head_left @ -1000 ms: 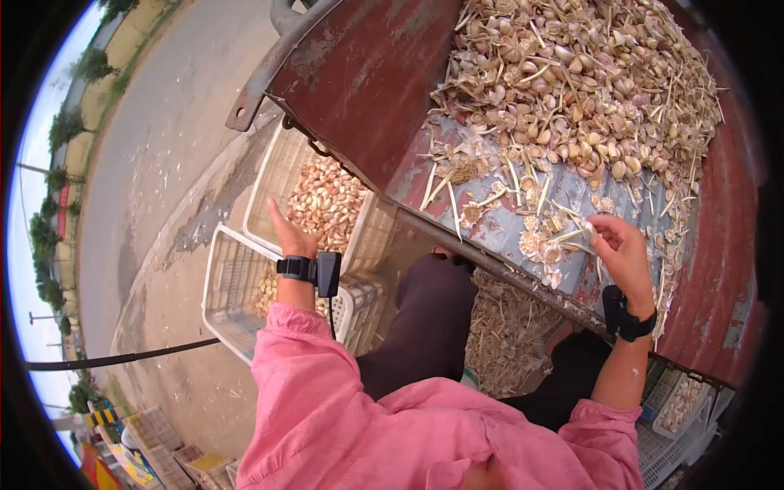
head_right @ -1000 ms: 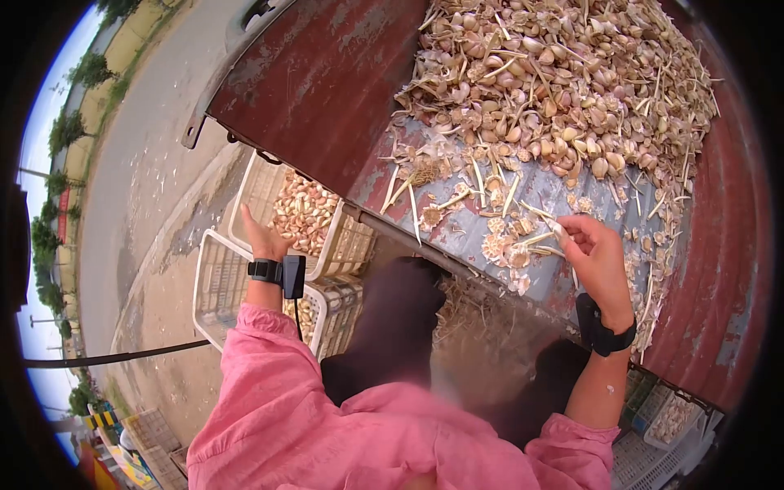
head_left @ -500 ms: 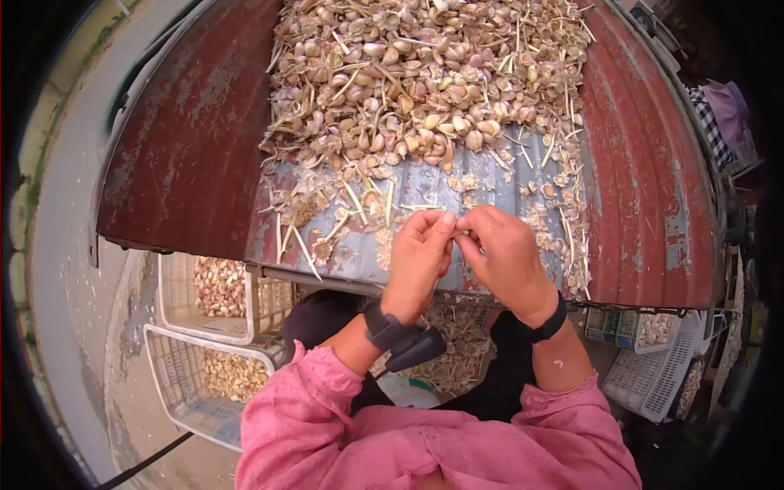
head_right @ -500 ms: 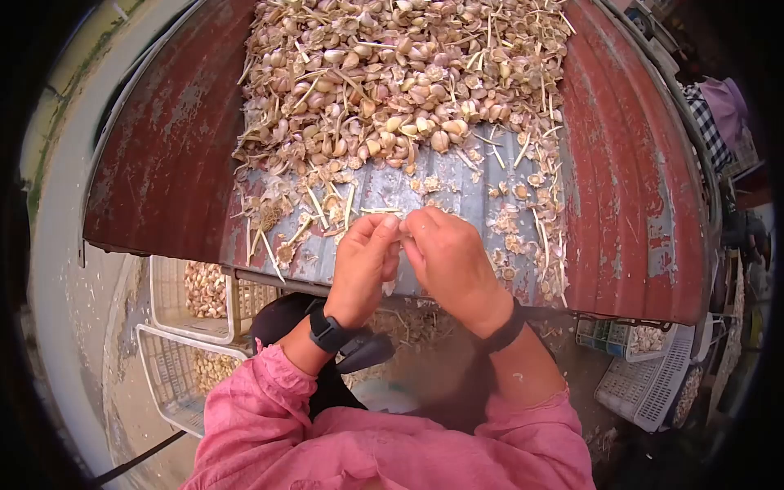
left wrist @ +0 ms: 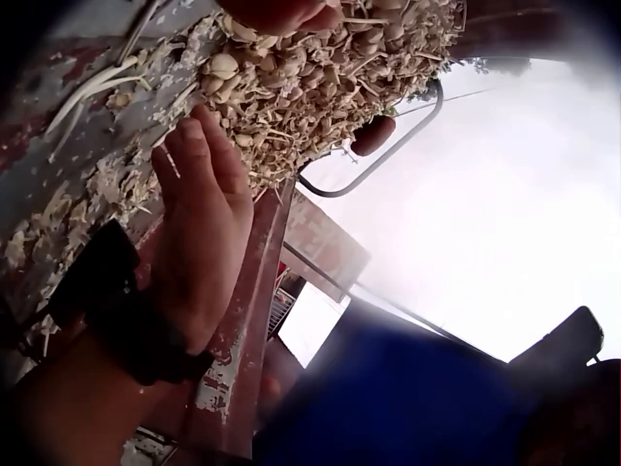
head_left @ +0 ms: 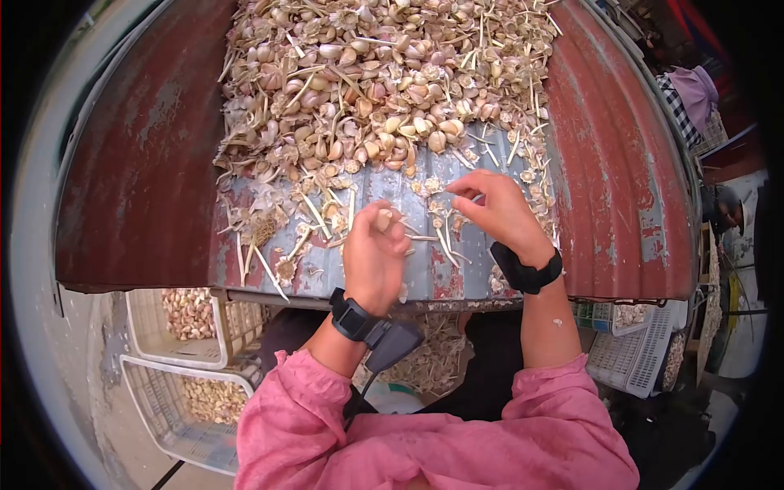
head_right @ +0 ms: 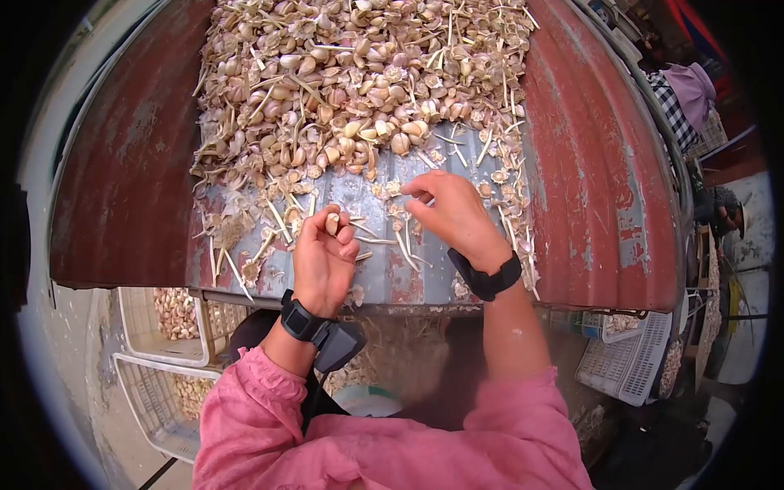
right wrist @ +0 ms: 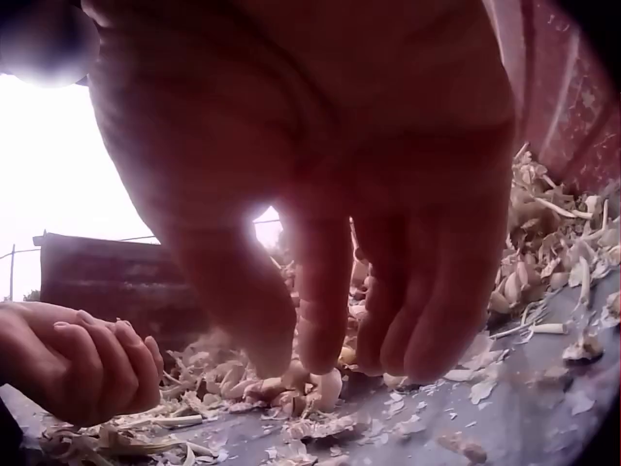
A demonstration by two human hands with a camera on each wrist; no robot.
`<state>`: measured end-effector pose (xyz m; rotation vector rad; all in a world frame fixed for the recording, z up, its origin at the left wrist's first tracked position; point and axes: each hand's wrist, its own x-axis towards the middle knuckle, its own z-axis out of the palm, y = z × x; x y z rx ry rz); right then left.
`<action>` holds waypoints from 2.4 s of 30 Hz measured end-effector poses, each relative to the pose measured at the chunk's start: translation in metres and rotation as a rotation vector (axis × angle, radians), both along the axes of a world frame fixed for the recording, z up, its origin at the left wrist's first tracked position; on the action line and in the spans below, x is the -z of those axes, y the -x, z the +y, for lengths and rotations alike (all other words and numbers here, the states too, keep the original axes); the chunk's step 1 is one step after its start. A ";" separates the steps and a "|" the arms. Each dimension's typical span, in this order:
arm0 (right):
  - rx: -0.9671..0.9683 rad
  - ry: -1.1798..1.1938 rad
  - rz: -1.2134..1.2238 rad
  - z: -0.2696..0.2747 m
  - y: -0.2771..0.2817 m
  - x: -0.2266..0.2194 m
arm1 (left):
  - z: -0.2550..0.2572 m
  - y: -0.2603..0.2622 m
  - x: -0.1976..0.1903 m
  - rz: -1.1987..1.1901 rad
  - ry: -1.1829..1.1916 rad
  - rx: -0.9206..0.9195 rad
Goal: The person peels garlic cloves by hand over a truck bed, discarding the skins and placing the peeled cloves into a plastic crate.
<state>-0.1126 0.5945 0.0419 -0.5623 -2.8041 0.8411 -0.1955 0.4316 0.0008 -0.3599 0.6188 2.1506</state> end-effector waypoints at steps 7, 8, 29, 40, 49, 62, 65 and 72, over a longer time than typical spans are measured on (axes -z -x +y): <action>-0.159 -0.164 0.073 -0.011 0.089 0.045 | -0.007 0.008 0.003 0.005 0.070 -0.059; -0.209 -0.225 -0.003 -0.010 0.089 0.045 | -0.008 0.008 0.003 0.002 0.068 -0.066; 0.014 0.744 -0.206 -0.015 0.082 0.016 | -0.012 0.011 -0.002 -0.038 0.084 0.041; 0.322 0.943 -0.017 -0.036 -0.125 -0.072 | -0.006 0.008 0.003 0.107 0.037 0.195; 1.256 0.667 -0.287 -0.007 -0.392 0.129 | -0.009 0.015 0.010 0.179 -0.065 0.262; 1.173 0.811 0.135 -0.013 -0.353 0.099 | -0.003 0.020 0.014 0.197 -0.005 0.228; 0.700 0.973 0.009 -0.038 -0.249 0.013 | -0.005 0.014 0.011 0.196 0.034 0.177; 0.090 0.586 0.078 -0.020 -0.034 -0.052 | -0.006 0.012 0.010 0.137 0.125 0.087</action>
